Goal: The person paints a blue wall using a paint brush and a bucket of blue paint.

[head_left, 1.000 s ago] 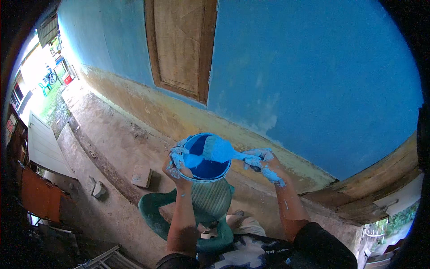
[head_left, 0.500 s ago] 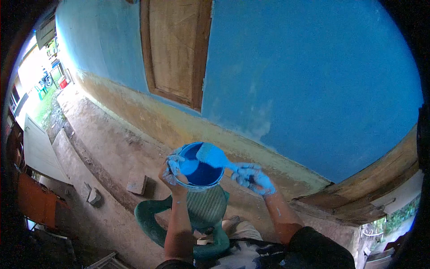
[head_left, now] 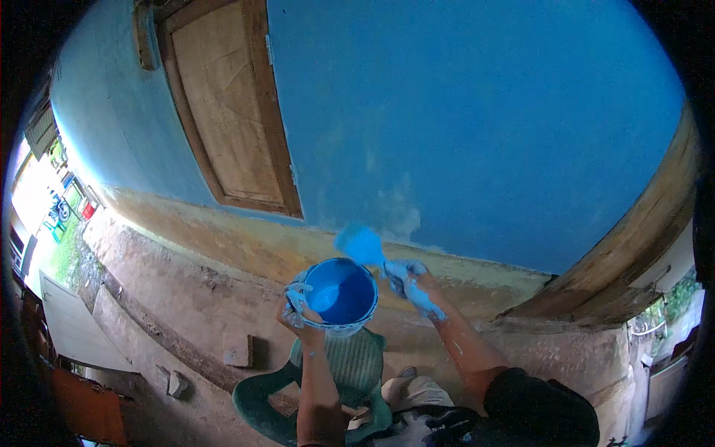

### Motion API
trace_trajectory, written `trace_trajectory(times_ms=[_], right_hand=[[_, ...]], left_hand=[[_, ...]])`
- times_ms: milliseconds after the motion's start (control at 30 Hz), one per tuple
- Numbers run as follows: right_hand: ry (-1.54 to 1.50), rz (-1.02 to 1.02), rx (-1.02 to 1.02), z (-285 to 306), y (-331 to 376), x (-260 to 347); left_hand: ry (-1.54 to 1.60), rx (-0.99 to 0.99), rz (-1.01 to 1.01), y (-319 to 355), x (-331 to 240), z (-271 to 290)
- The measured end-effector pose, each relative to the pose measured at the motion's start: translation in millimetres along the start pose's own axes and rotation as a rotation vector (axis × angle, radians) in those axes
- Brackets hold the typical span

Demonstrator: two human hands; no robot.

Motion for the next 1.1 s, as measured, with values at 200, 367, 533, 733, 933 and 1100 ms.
trace_trajectory(times_ms=[200, 367, 533, 733, 933, 1100], right_hand=[[-0.244, 0.779, -0.349, 34.2, -108.5, 90.2], [0.429, 0.868, -0.780, 37.9, -192.5, 31.6], [0.603, 0.738, -0.851, 28.8, -192.8, -72.6], [0.026, 0.878, -0.780, 18.0, -166.3, 30.0], [0.266, 0.808, -0.870, 36.9, -199.4, 27.1], [0.379, 0.340, -0.885, 42.6, -214.2, -100.0]], left_hand=[[0.043, 0.005, 0.024, 6.1, -12.0, -4.9], [0.062, -0.003, 0.146, 16.3, 6.6, 5.3], [-0.199, -0.014, -0.144, 4.5, -11.7, 21.3], [-0.196, -0.038, -0.023, -8.9, -6.0, 31.5], [-0.278, 0.026, -0.052, -3.1, 9.5, 26.4], [-0.176, 0.063, -0.017, -1.1, 20.1, 27.9]])
Point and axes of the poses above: each hand's wrist, its own y-axis away from the middle knuckle, its own z-axis out of the back of the hand, x = y × z, the point moved 8 cm from there along -y, towards the middle knuckle, and after that the axes turned 7 degrees about -z, right-handed, at the moved point
